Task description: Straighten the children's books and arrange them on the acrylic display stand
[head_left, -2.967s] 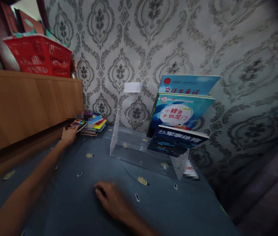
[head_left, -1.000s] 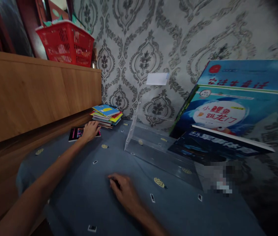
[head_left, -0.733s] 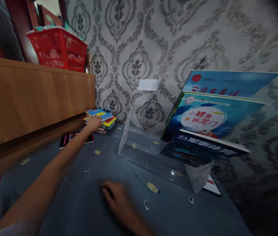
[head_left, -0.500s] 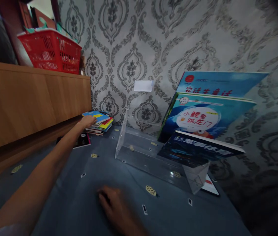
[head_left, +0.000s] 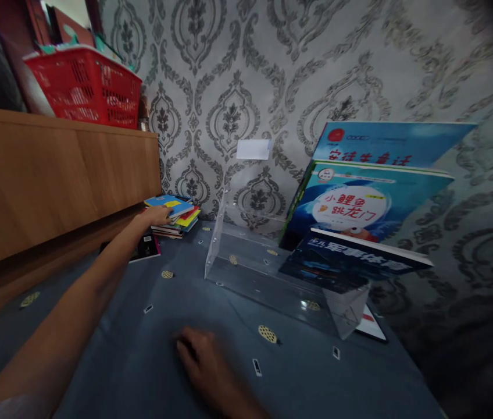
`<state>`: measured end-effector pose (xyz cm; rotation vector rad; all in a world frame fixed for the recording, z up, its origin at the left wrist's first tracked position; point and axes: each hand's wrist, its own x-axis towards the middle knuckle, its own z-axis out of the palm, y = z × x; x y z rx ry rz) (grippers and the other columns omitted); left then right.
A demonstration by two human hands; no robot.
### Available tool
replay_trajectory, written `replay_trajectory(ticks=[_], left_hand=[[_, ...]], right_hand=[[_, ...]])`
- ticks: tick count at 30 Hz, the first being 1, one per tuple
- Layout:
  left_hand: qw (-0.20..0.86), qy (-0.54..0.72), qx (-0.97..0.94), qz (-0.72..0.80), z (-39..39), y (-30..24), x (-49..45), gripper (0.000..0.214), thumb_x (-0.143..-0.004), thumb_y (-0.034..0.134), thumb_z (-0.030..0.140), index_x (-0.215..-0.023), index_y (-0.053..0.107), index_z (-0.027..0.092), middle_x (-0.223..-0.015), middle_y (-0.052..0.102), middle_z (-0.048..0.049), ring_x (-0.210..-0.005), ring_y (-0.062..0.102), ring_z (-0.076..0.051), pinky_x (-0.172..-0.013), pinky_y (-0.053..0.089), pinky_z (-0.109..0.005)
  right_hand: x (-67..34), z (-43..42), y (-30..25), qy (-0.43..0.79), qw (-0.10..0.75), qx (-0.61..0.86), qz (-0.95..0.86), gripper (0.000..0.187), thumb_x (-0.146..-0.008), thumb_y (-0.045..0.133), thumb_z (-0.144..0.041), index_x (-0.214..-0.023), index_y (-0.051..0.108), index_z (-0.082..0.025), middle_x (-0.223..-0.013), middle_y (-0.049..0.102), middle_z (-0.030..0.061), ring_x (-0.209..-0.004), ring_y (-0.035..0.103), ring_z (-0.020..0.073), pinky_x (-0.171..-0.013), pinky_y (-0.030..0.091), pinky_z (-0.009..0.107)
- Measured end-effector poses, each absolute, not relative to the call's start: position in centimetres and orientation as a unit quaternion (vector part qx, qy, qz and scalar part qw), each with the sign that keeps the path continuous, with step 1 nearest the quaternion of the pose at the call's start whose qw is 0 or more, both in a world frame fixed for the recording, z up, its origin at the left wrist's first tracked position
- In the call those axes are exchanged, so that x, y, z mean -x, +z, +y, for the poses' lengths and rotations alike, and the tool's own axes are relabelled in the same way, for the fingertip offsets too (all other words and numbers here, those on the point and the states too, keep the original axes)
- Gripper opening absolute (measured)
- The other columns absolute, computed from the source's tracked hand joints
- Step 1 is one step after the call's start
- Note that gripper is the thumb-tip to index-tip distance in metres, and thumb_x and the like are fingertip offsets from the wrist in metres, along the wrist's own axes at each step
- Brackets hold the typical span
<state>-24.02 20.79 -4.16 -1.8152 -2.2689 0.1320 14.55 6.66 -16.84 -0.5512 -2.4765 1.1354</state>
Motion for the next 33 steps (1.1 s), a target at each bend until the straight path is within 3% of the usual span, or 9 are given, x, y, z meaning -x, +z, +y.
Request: replay_trajectory(ticks=[5, 9, 13, 26, 33], left_hand=[[0.129, 0.057, 0.623, -0.77, 20.7, -3.7, 23.2, 0.035, -0.098, 0.05, 0.035, -0.125, 0.06, 0.016, -0.124, 0.068, -0.0148, -0.113, 0.065, -0.026, -0.095, 0.049, -0.037], [0.173, 0.033, 0.606, -0.776, 20.0, -2.3, 22.6, 0.038, -0.097, 0.043, 0.017, -0.134, 0.05, 0.013, -0.12, 0.068, -0.0183, -0.11, 0.067, -0.029, -0.092, 0.05, -0.037], [0.229, -0.008, 0.56, -0.796, 19.1, 0.3, 23.2, 0.039, -0.095, 0.038, 0.011, -0.133, 0.045, 0.007, -0.12, 0.066, -0.0236, -0.109, 0.067, -0.03, -0.09, 0.051, -0.037], [0.258, -0.015, 0.572, -0.779, 17.9, 0.1, 22.4, 0.029, -0.092, 0.041, 0.007, -0.117, 0.054, 0.012, -0.112, 0.068, -0.0175, -0.103, 0.068, -0.025, -0.086, 0.051, -0.032], [0.24, 0.016, 0.656, -0.716, 17.7, -4.5, 19.5, 0.023, -0.094, 0.047, 0.01, -0.113, 0.059, 0.016, -0.111, 0.067, -0.0136, -0.11, 0.063, -0.025, -0.092, 0.049, -0.035]], right_hand=[[-14.5, 6.6, -16.8, 0.404, 0.186, 0.191, -0.875, 0.025, -0.1, 0.051, -0.023, -0.114, 0.071, -0.023, -0.109, 0.074, 0.0057, -0.102, 0.067, 0.0209, -0.09, 0.047, 0.03], [-14.6, 6.6, -16.5, 0.399, 0.175, 0.201, -0.878, 0.025, -0.099, 0.051, -0.022, -0.113, 0.071, -0.022, -0.107, 0.075, 0.006, -0.101, 0.067, 0.0212, -0.092, 0.047, 0.031], [-14.6, 6.7, -16.8, 0.4, 0.181, 0.189, -0.878, 0.025, -0.099, 0.05, -0.022, -0.115, 0.07, -0.022, -0.11, 0.074, 0.006, -0.102, 0.067, 0.0212, -0.092, 0.047, 0.032], [-14.3, 6.6, -16.4, 0.395, 0.194, 0.193, -0.877, 0.021, -0.097, 0.052, -0.019, -0.106, 0.071, -0.021, -0.1, 0.075, 0.0053, -0.093, 0.068, 0.0193, -0.084, 0.048, 0.028], [-14.5, 6.6, -16.5, 0.396, 0.192, 0.187, -0.878, 0.023, -0.097, 0.051, -0.019, -0.108, 0.071, -0.02, -0.101, 0.074, 0.0059, -0.094, 0.067, 0.0198, -0.085, 0.048, 0.029]])
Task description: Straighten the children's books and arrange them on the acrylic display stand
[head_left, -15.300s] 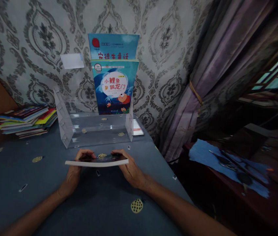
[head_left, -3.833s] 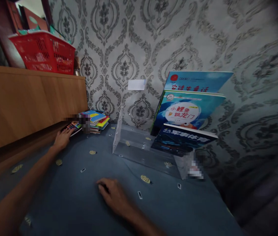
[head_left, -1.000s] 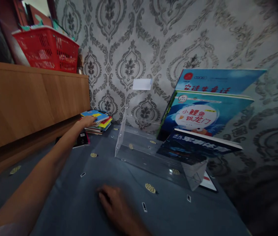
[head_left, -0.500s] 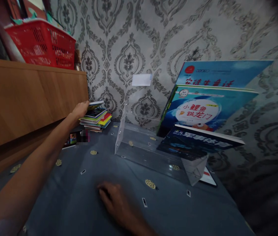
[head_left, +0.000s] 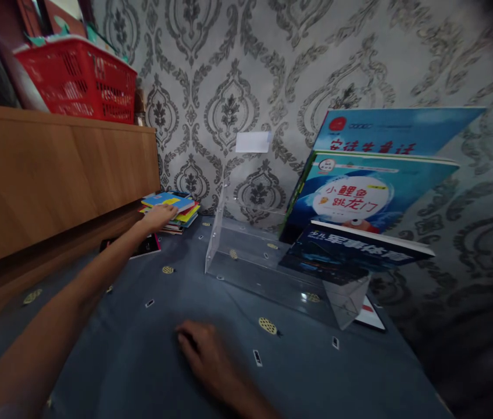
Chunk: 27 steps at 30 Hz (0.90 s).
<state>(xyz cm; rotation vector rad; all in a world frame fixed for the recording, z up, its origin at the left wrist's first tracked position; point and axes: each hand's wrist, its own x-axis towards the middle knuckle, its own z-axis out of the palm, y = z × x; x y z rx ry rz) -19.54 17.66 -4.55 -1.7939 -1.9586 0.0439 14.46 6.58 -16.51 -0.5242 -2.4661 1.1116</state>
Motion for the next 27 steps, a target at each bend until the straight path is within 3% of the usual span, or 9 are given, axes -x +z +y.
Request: replay_trajectory(ticks=[6, 9, 13, 20, 24, 27], left_hand=[[0.266, -0.023, 0.652, -0.71, 17.7, -7.5, 18.8, 0.035, -0.099, 0.049, 0.031, -0.13, 0.051, 0.015, -0.134, 0.056, -0.02, -0.129, 0.05, -0.032, -0.106, 0.038, -0.047], [0.265, -0.035, 0.621, -0.737, 18.5, -7.6, 19.6, 0.036, -0.099, 0.048, 0.031, -0.13, 0.051, 0.012, -0.132, 0.058, -0.0231, -0.127, 0.052, -0.035, -0.104, 0.04, -0.051], [0.241, -0.034, 0.623, -0.743, 19.0, -7.2, 20.7, 0.03, -0.099, 0.042, 0.021, -0.124, 0.057, 0.013, -0.12, 0.066, -0.0201, -0.118, 0.06, -0.031, -0.101, 0.044, -0.047], [0.217, -0.042, 0.657, -0.721, 13.8, -8.0, 22.9, 0.045, -0.1, 0.036, 0.017, -0.143, 0.048, 0.025, -0.149, 0.051, -0.007, -0.14, 0.044, -0.018, -0.114, 0.037, -0.032], [0.224, -0.052, 0.617, -0.753, 11.5, -9.2, 23.4, 0.051, -0.095, 0.04, 0.016, -0.145, 0.046, 0.018, -0.153, 0.044, -0.014, -0.142, 0.042, -0.025, -0.113, 0.04, -0.039], [0.229, -0.055, 0.601, -0.764, 12.2, -9.5, 22.5, 0.057, -0.09, 0.051, 0.02, -0.146, 0.044, 0.016, -0.154, 0.041, -0.0183, -0.144, 0.038, -0.031, -0.116, 0.035, -0.049]], right_hand=[[-14.4, 6.7, -17.3, 0.397, 0.195, 0.196, -0.875, 0.024, -0.098, 0.052, -0.021, -0.113, 0.07, -0.021, -0.107, 0.074, 0.0066, -0.101, 0.066, 0.0213, -0.09, 0.047, 0.031], [-14.5, 6.6, -16.9, 0.402, 0.183, 0.195, -0.876, 0.025, -0.099, 0.051, -0.022, -0.113, 0.07, -0.021, -0.106, 0.074, 0.0061, -0.099, 0.066, 0.021, -0.09, 0.047, 0.031], [-14.6, 6.5, -16.5, 0.402, 0.174, 0.197, -0.877, 0.025, -0.099, 0.051, -0.021, -0.112, 0.071, -0.022, -0.104, 0.075, 0.0057, -0.098, 0.067, 0.0212, -0.088, 0.048, 0.031], [-14.6, 6.5, -16.4, 0.405, 0.183, 0.199, -0.873, 0.027, -0.098, 0.051, -0.021, -0.116, 0.071, -0.022, -0.11, 0.074, 0.0063, -0.104, 0.066, 0.0219, -0.094, 0.047, 0.033], [-14.5, 6.5, -16.2, 0.411, 0.18, 0.201, -0.871, 0.027, -0.098, 0.051, -0.021, -0.114, 0.072, -0.021, -0.108, 0.075, 0.0067, -0.101, 0.067, 0.0214, -0.092, 0.048, 0.032], [-14.3, 6.4, -16.3, 0.407, 0.189, 0.203, -0.87, 0.026, -0.097, 0.052, -0.02, -0.114, 0.072, -0.021, -0.107, 0.075, 0.0068, -0.1, 0.067, 0.021, -0.092, 0.048, 0.032]])
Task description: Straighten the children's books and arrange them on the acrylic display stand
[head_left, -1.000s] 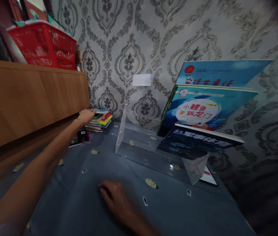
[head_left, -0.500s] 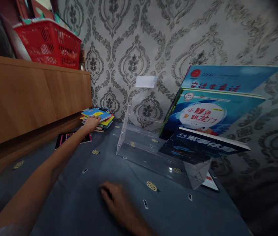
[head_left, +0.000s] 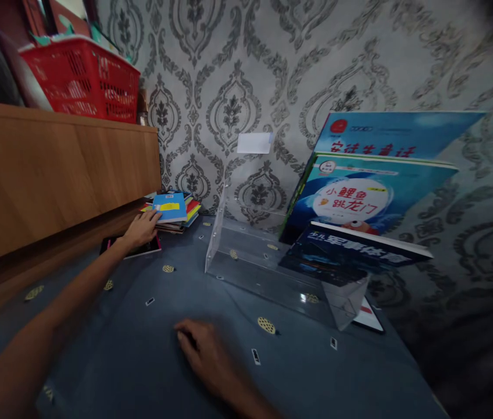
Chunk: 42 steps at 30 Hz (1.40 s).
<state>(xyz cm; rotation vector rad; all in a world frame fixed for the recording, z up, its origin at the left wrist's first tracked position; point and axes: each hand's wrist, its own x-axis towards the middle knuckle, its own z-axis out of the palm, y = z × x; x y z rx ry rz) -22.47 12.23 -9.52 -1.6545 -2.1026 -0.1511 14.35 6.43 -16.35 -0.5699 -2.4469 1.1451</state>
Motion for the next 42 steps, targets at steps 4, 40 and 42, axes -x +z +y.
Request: replay_trajectory(ticks=[4, 40, 42], left_hand=[[0.235, -0.065, 0.588, -0.771, 15.1, -9.4, 20.7, 0.057, -0.093, 0.047, 0.02, -0.149, 0.039, 0.017, -0.152, 0.044, -0.0205, -0.145, 0.034, -0.034, -0.117, 0.027, -0.057], [-0.06, -0.271, 0.462, -0.842, 9.5, -13.9, 21.5, 0.071, -0.083, 0.059, 0.057, -0.141, 0.049, 0.018, -0.13, 0.068, -0.0101, -0.115, 0.066, -0.029, -0.091, 0.054, -0.035], [-0.086, -0.258, 0.47, -0.84, 8.7, -14.3, 21.0, 0.064, -0.078, 0.062, 0.057, -0.13, 0.061, 0.019, -0.123, 0.072, -0.009, -0.111, 0.068, -0.03, -0.088, 0.055, -0.033]], right_hand=[[-14.4, 6.5, -16.6, 0.398, 0.192, 0.197, -0.876, 0.024, -0.097, 0.053, -0.02, -0.111, 0.073, -0.021, -0.103, 0.075, 0.0059, -0.096, 0.067, 0.0202, -0.089, 0.048, 0.031], [-14.3, 6.3, -15.4, 0.394, 0.174, 0.199, -0.88, 0.027, -0.096, 0.052, -0.016, -0.113, 0.073, -0.019, -0.1, 0.076, 0.0058, -0.092, 0.069, 0.0191, -0.085, 0.048, 0.03], [-14.4, 6.3, -15.5, 0.39, 0.184, 0.197, -0.88, 0.026, -0.095, 0.053, -0.017, -0.113, 0.072, -0.02, -0.102, 0.076, 0.0054, -0.094, 0.068, 0.0189, -0.087, 0.048, 0.03]])
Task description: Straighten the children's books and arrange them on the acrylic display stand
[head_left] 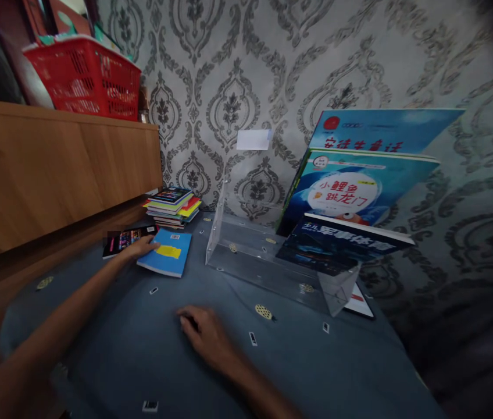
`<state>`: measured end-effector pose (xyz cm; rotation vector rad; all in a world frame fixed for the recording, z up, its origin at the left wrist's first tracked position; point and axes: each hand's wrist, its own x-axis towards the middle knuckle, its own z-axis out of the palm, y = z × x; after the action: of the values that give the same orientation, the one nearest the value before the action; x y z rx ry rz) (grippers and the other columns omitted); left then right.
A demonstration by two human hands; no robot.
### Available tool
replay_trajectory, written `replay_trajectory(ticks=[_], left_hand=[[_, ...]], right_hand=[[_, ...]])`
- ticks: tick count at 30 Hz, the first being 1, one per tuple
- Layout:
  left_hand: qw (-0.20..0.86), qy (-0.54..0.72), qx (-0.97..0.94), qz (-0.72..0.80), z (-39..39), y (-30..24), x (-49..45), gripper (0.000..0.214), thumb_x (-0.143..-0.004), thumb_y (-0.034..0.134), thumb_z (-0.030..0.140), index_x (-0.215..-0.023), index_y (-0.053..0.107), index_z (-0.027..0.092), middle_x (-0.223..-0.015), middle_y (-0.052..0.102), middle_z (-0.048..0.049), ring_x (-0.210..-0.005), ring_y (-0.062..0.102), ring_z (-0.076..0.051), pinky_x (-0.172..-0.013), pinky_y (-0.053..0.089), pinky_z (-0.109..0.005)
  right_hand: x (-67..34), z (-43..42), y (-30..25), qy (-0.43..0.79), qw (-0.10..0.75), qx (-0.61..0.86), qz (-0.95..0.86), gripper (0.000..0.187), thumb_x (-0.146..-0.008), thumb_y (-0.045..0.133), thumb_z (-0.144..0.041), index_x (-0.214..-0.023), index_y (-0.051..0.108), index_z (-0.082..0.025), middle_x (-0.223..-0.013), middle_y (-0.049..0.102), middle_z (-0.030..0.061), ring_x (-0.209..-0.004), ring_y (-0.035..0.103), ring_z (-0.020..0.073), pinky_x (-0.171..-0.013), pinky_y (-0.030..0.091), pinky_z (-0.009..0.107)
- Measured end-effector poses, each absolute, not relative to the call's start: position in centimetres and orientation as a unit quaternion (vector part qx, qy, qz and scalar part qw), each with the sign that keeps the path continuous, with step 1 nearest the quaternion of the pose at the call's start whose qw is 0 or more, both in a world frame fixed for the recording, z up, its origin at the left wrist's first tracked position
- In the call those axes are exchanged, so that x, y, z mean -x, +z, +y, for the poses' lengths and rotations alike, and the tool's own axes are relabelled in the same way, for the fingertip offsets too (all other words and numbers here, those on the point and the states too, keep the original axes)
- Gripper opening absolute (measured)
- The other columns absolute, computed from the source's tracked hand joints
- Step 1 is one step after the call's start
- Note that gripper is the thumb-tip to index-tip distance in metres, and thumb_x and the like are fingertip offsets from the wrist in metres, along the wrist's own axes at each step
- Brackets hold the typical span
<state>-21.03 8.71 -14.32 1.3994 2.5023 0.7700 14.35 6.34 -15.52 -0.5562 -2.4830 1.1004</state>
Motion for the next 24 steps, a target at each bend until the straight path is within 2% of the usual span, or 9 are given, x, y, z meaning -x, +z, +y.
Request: replay_trajectory(ticks=[3, 6, 10, 13, 15, 16, 19, 22, 24], left_hand=[[0.112, 0.237, -0.479, 0.838, 7.7, -14.6, 20.6, 0.057, -0.076, 0.06, 0.055, -0.119, 0.068, 0.018, -0.119, 0.074, -0.0091, -0.108, 0.07, -0.03, -0.085, 0.056, -0.032], [0.114, 0.22, -0.494, 0.834, 7.3, -14.6, 20.3, 0.057, -0.079, 0.055, 0.054, -0.12, 0.069, 0.017, -0.123, 0.072, -0.0092, -0.113, 0.068, -0.03, -0.088, 0.055, -0.031], [0.097, 0.192, -0.517, 0.829, 7.0, -14.2, 19.9, 0.059, -0.082, 0.052, 0.054, -0.124, 0.067, 0.015, -0.126, 0.071, -0.0102, -0.118, 0.064, -0.03, -0.092, 0.053, -0.031], [0.098, 0.157, -0.533, 0.826, 6.3, -13.9, 19.6, 0.056, -0.085, 0.051, 0.054, -0.124, 0.068, 0.017, -0.1, 0.078, -0.0073, -0.095, 0.072, -0.029, -0.076, 0.055, -0.03], [0.094, 0.131, -0.539, 0.826, 5.8, -13.7, 19.5, 0.05, -0.087, 0.051, 0.052, -0.117, 0.07, 0.018, -0.08, 0.076, -0.0046, -0.078, 0.073, -0.027, -0.066, 0.053, -0.029], [0.083, 0.121, -0.541, 0.828, 5.6, -13.6, 19.4, 0.046, -0.087, 0.051, 0.051, -0.113, 0.072, 0.019, -0.077, 0.075, -0.0047, -0.076, 0.072, -0.027, -0.065, 0.052, -0.029], [0.016, 0.112, -0.539, 0.835, 5.9, -13.4, 18.8, 0.04, -0.092, 0.047, 0.047, -0.109, 0.071, 0.019, -0.096, 0.075, -0.0099, -0.095, 0.07, -0.03, -0.075, 0.053, -0.033], [-0.041, 0.116, -0.556, 0.822, 7.7, -13.8, 17.7, 0.042, -0.095, 0.044, 0.043, -0.126, 0.062, 0.02, -0.125, 0.067, -0.0127, -0.119, 0.061, -0.03, -0.094, 0.049, -0.037], [-0.056, 0.117, -0.583, 0.802, 9.4, -14.3, 17.0, 0.047, -0.096, 0.044, 0.041, -0.136, 0.054, 0.019, -0.141, 0.057, -0.0122, -0.132, 0.051, -0.027, -0.107, 0.043, -0.037]], right_hand=[[-14.3, 6.4, -15.7, 0.383, 0.189, 0.192, -0.883, 0.024, -0.095, 0.053, -0.017, -0.111, 0.072, -0.02, -0.1, 0.076, 0.0047, -0.092, 0.068, 0.0185, -0.086, 0.048, 0.03], [-14.2, 6.4, -15.6, 0.383, 0.19, 0.184, -0.885, 0.024, -0.095, 0.053, -0.016, -0.109, 0.072, -0.019, -0.096, 0.076, 0.0044, -0.086, 0.068, 0.0174, -0.081, 0.049, 0.028], [-14.2, 6.4, -15.6, 0.38, 0.186, 0.184, -0.887, 0.024, -0.096, 0.053, -0.016, -0.11, 0.072, -0.019, -0.096, 0.076, 0.0045, -0.089, 0.069, 0.0187, -0.085, 0.048, 0.03], [-14.1, 6.6, -15.9, 0.385, 0.19, 0.177, -0.886, 0.025, -0.096, 0.053, -0.017, -0.111, 0.072, -0.02, -0.099, 0.076, 0.005, -0.09, 0.069, 0.019, -0.084, 0.05, 0.03], [-14.0, 6.6, -16.2, 0.382, 0.201, 0.173, -0.886, 0.024, -0.095, 0.054, -0.017, -0.111, 0.072, -0.021, -0.1, 0.076, 0.0047, -0.091, 0.069, 0.0187, -0.085, 0.05, 0.03], [-14.0, 6.7, -16.3, 0.379, 0.205, 0.172, -0.886, 0.024, -0.095, 0.054, -0.017, -0.11, 0.072, -0.021, -0.099, 0.076, 0.0042, -0.09, 0.069, 0.0184, -0.085, 0.05, 0.03], [-14.0, 6.8, -16.5, 0.377, 0.204, 0.163, -0.889, 0.024, -0.095, 0.053, -0.017, -0.111, 0.071, -0.021, -0.094, 0.076, 0.0033, -0.085, 0.069, 0.0178, -0.083, 0.051, 0.03], [-14.0, 6.8, -16.4, 0.38, 0.202, 0.16, -0.888, 0.024, -0.095, 0.054, -0.015, -0.111, 0.071, -0.02, -0.092, 0.076, 0.0037, -0.084, 0.069, 0.018, -0.083, 0.052, 0.031], [-14.0, 6.7, -16.3, 0.378, 0.203, 0.164, -0.888, 0.024, -0.095, 0.054, -0.015, -0.111, 0.071, -0.02, -0.094, 0.076, 0.0045, -0.087, 0.07, 0.0187, -0.085, 0.052, 0.031]])
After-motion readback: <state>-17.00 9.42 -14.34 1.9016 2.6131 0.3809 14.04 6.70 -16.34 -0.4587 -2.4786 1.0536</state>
